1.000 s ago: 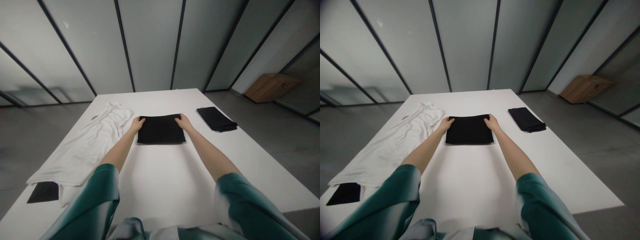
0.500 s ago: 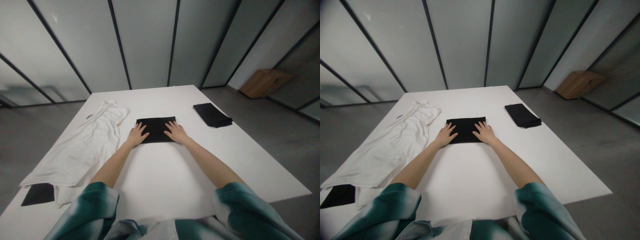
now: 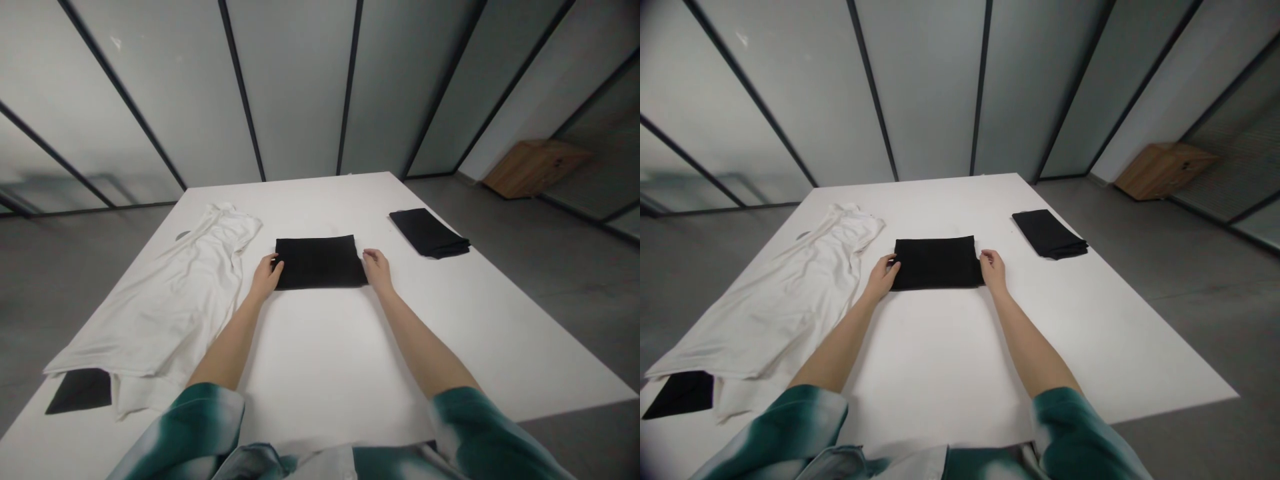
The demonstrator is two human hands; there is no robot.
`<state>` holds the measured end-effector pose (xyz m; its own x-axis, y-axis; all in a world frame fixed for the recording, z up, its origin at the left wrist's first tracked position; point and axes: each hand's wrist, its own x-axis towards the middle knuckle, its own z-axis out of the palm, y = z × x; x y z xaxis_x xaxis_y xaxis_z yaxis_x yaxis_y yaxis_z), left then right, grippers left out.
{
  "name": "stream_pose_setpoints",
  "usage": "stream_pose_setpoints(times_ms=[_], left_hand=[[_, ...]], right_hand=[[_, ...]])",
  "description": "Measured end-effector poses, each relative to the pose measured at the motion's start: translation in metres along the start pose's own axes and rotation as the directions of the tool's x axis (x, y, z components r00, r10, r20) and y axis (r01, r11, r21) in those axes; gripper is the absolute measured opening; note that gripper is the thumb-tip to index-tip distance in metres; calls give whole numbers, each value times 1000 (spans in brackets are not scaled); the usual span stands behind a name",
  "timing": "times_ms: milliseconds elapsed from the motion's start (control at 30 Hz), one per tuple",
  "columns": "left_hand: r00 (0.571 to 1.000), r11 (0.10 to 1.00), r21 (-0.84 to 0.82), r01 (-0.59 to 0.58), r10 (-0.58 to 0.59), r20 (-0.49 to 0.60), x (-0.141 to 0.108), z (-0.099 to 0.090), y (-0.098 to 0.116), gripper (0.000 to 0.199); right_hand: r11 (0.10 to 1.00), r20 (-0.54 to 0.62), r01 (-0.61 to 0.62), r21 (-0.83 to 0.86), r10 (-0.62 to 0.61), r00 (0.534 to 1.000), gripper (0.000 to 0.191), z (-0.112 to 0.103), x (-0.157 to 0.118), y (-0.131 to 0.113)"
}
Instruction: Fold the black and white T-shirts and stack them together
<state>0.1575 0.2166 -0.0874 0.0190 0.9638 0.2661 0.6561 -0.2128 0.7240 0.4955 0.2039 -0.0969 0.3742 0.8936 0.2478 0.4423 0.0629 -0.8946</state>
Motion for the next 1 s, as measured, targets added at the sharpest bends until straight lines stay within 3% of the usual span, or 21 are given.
stream_pose_setpoints(times_ms=[167,333,433,600,700,833,1000], left_hand=[[999,999,30,-24,23,29,-2,-1,4,38],[999,999,36,-17,15,44,-3,-2,6,40],[999,999,38,-16,14,46,-3,-1,5,40],[999,999,42,-31,29,37,-3,-1,4,37],[999,998,48,-29,27,39,-2,0,3,37],[999,999,33,-36,35,36,-2,0,3,37],[1000,999,-39,2,-3,-24,-2,2,0,47]], right_hand=[[998,107,55,-31,-52,993,39,5,-4,-1],[993,114,76,-88,-66,991,49,4,-5,-2],[965,113,92,-244,-66,991,54,4,-6,-6],[839,115,79,-538,-20,993,67,8,-13,-10],[843,120,110,-527,-54,991,67,11,-15,-5],[876,129,127,-466,-75,989,54,13,-15,-4],[939,261,-35,-342,131,956,36,12,-12,-25]])
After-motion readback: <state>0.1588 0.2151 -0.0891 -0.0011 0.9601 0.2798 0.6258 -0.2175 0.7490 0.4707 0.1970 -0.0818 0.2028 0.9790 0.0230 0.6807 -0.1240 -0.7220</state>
